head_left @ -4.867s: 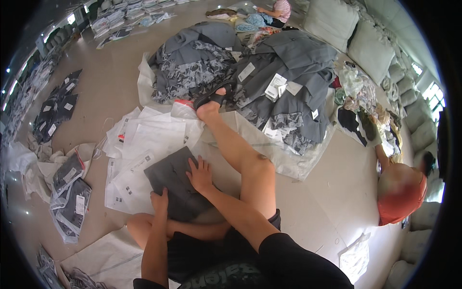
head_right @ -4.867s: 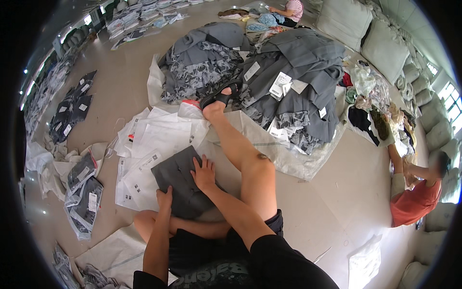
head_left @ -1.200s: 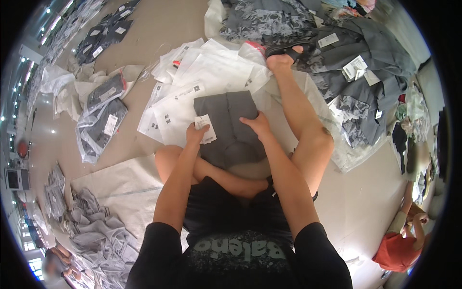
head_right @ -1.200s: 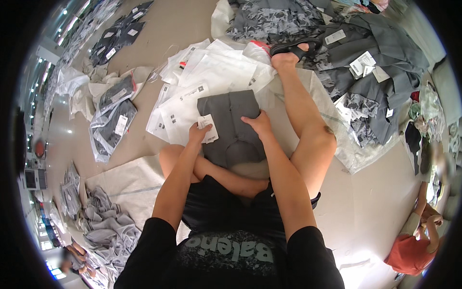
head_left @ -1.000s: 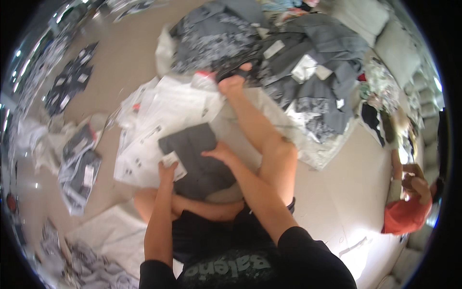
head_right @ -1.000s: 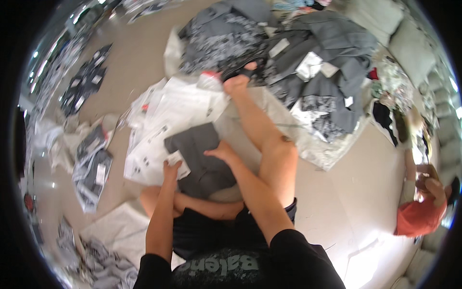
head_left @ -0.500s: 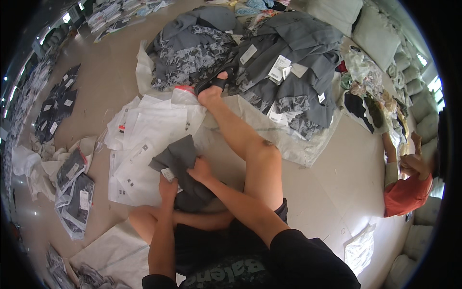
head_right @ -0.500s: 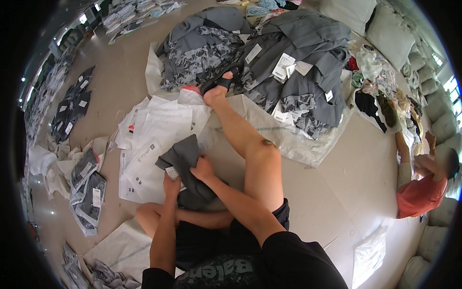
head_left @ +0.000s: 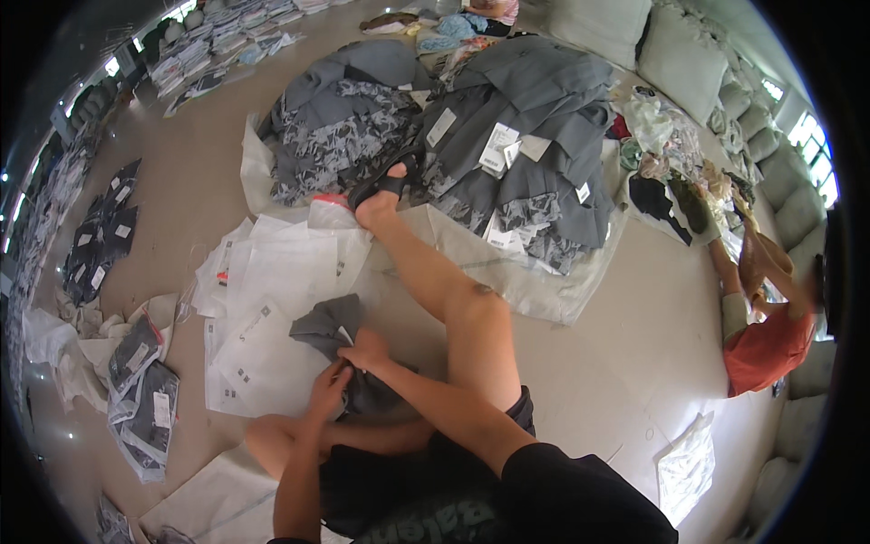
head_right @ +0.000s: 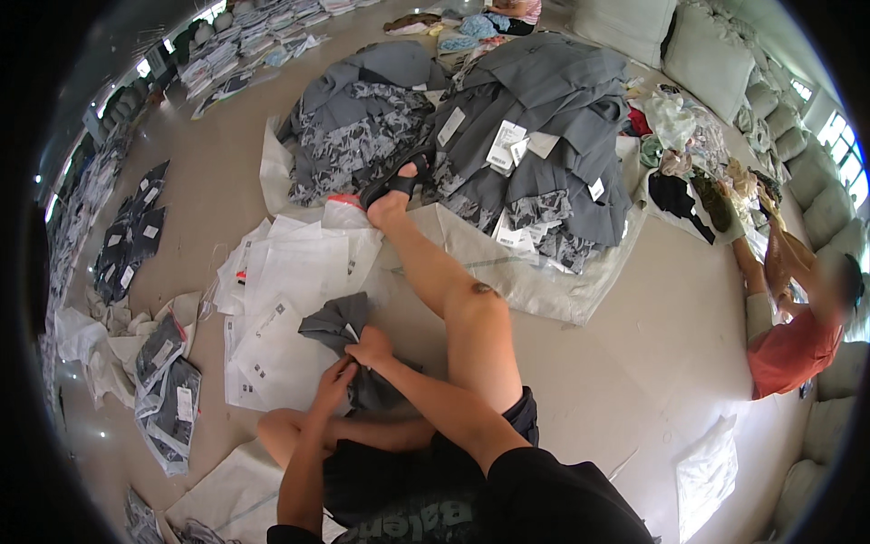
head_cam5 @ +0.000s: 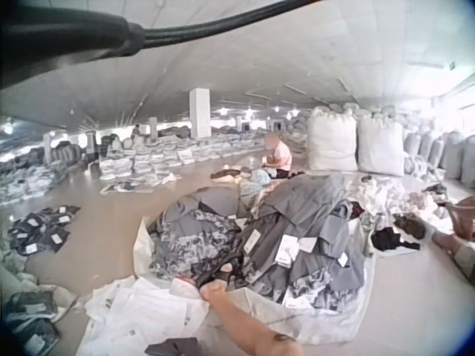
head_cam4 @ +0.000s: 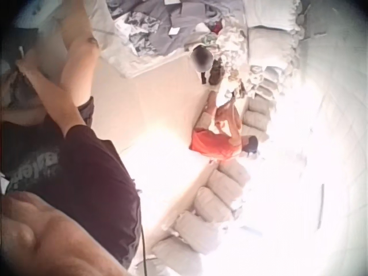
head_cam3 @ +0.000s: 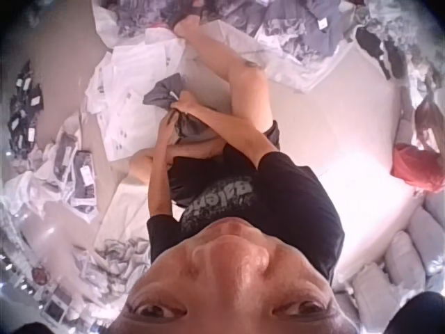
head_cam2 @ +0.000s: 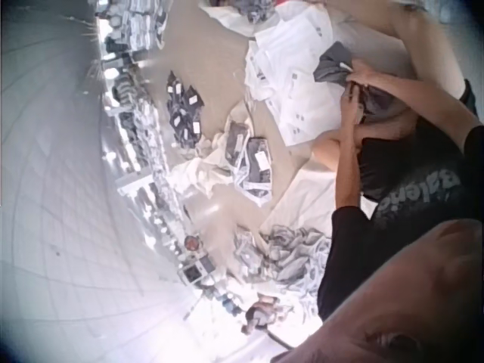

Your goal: The person sits on the floor and repeatedly folds gray shorts, places them into clear plastic bags, and sets the packaged items aside. The person handles the garments one at a time, smoothing and folding them before bagging.

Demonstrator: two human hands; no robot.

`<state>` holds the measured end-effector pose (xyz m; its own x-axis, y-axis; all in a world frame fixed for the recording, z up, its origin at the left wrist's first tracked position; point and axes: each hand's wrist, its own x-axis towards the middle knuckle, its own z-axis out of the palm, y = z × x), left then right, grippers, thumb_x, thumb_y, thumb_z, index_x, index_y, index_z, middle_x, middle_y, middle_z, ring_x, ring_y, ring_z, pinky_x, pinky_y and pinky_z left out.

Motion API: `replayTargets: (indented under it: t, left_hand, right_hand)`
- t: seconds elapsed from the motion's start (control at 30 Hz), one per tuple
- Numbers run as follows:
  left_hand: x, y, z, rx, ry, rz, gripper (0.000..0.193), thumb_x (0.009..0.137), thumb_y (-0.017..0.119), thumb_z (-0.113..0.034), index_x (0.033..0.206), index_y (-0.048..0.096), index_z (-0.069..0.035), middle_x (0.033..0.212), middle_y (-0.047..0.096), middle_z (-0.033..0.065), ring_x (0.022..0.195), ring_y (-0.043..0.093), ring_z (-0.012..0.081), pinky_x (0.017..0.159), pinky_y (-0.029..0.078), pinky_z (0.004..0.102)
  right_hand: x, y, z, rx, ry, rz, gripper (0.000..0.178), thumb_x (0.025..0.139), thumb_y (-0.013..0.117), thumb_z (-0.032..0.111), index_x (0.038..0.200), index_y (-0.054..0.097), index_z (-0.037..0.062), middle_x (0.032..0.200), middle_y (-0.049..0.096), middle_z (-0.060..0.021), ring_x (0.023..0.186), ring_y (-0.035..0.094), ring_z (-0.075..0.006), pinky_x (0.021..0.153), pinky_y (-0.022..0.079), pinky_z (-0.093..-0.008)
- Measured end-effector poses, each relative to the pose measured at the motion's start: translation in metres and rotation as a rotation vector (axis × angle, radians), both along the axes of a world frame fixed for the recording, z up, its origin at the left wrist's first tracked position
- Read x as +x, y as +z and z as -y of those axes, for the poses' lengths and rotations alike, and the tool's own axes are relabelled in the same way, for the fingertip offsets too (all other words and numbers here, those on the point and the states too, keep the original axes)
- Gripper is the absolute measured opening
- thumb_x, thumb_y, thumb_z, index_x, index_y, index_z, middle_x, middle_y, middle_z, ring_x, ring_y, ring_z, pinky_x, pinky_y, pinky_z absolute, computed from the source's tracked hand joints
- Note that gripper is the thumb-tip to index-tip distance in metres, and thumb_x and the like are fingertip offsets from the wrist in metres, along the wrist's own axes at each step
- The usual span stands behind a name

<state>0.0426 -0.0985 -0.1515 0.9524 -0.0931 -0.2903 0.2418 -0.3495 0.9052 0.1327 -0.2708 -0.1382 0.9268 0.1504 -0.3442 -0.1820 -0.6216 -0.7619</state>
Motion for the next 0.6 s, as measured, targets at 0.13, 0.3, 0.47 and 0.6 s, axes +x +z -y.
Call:
replayTargets:
  t: [0.13, 0.3, 0.47, 0.6]
  left_hand:
    - [0.016, 0.013, -0.066, 0.601, 0.051, -0.161, 0.076, 0.095, 0.072, -0.04, 0.158, 0.041, -0.01, 0.118, 0.074, 0.0225, 0.11, 0.072, 0.04, 0.096, 0.055, 0.0446]
    - [0.019, -0.007, -0.076, 0.922, -0.072, -0.269, 0.103, 0.089, 0.074, -0.049, 0.168, 0.017, -0.015, 0.131, 0.066, 0.0276, 0.113, 0.068, 0.0467, 0.098, 0.052, 0.0558]
    - [0.04, -0.027, -0.049, 0.964, -0.023, 0.036, 0.096, 0.086, 0.076, -0.044, 0.161, 0.031, -0.004, 0.127, 0.063, 0.0217, 0.117, 0.063, 0.0438, 0.097, 0.052, 0.056]
    - [0.021, 0.027, 0.0, 1.031, -0.239, 0.143, 0.071, 0.085, 0.077, -0.038, 0.141, 0.05, -0.004, 0.125, 0.063, 0.019, 0.119, 0.061, 0.0403, 0.095, 0.053, 0.0545]
  right_hand:
    - [0.017, 0.002, 0.008, 0.158, -0.068, 0.008, 0.048, 0.076, 0.086, 0.037, 0.084, 0.073, -0.009, 0.078, 0.071, -0.0263, 0.079, 0.075, -0.0381, 0.073, 0.058, -0.0465]
    - [0.026, 0.106, 0.03, 0.566, -0.034, -0.091, 0.035, 0.082, 0.086, 0.027, 0.089, 0.073, -0.0054, 0.078, 0.071, -0.014, 0.069, 0.066, -0.0176, 0.066, 0.054, -0.0381]
    - [0.009, 0.156, 0.063, 0.853, 0.043, -0.116, 0.044, 0.085, 0.086, 0.025, 0.115, 0.073, -0.0039, 0.103, 0.076, -0.01, 0.091, 0.07, -0.0178, 0.084, 0.055, -0.0347]
    - [-0.017, 0.158, 0.098, 0.94, -0.052, -0.149, 0.046, 0.087, 0.085, 0.022, 0.122, 0.071, -0.0056, 0.11, 0.076, -0.0118, 0.096, 0.071, -0.0184, 0.087, 0.056, -0.0348]
